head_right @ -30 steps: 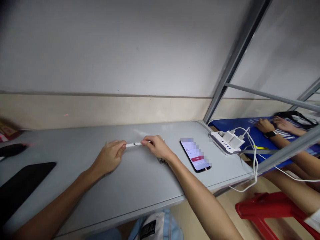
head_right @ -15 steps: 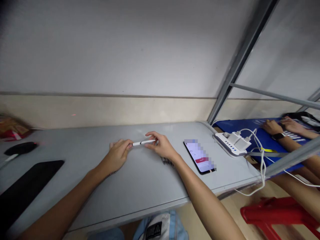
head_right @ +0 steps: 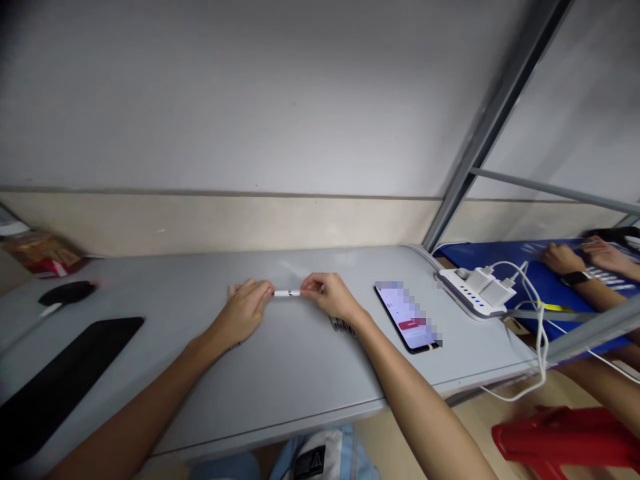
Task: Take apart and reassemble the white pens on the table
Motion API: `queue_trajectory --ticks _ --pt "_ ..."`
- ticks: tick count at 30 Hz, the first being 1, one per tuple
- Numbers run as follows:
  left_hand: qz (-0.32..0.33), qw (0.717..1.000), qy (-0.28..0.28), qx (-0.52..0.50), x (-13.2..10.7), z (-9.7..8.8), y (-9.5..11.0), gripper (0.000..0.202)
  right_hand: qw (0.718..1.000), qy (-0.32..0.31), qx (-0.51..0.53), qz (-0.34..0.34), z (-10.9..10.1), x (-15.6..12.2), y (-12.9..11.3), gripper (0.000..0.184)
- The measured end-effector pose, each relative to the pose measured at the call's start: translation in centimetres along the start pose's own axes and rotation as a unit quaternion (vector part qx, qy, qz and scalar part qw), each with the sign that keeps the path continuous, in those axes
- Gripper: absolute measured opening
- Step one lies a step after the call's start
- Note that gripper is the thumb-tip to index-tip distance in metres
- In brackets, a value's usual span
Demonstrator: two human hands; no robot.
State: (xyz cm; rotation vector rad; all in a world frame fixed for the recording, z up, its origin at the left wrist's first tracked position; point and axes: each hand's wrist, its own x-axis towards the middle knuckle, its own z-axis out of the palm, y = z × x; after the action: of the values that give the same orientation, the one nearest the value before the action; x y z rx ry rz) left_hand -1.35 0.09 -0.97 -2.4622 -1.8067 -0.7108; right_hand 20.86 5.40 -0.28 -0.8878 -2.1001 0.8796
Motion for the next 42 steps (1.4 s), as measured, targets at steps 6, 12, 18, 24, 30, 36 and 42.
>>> queue_trajectory --ticks 6,12,18,24,30,36,42 --pt "-0.014 1.000 -0.005 -0.017 0.1 0.0 0.0 0.031 1.000 0.007 -0.006 -0.013 0.1 0.0 -0.3 0.023" --pt "-0.024 0.999 -0.012 -0.021 0.1 0.4 -0.3 0.031 0.997 0.017 -0.055 -0.055 -0.1 0.0 -0.1 0.009" --pt "-0.033 0.998 -0.017 -0.041 0.1 0.1 -0.2 0.032 0.981 0.065 -0.146 -0.109 -0.2 0.2 0.4 0.013" --pt "-0.010 0.999 0.001 -0.047 0.2 -0.1 -0.1 0.031 0.969 0.099 -0.213 -0.075 -1.1 0.2 1.5 0.020" --pt "-0.035 0.999 0.007 -0.032 0.3 0.0 -0.6 0.030 0.961 0.113 -0.247 -0.057 -2.4 0.0 2.1 0.019" --pt "-0.029 0.999 -0.015 -0.018 0.3 0.0 -0.3 0.028 0.969 0.095 -0.206 -0.094 -1.8 0.1 1.7 0.016" --pt "-0.030 0.999 -0.019 -0.038 0.0 0.4 0.0 0.026 0.977 0.070 -0.154 -0.129 -0.4 0.2 0.6 0.014"
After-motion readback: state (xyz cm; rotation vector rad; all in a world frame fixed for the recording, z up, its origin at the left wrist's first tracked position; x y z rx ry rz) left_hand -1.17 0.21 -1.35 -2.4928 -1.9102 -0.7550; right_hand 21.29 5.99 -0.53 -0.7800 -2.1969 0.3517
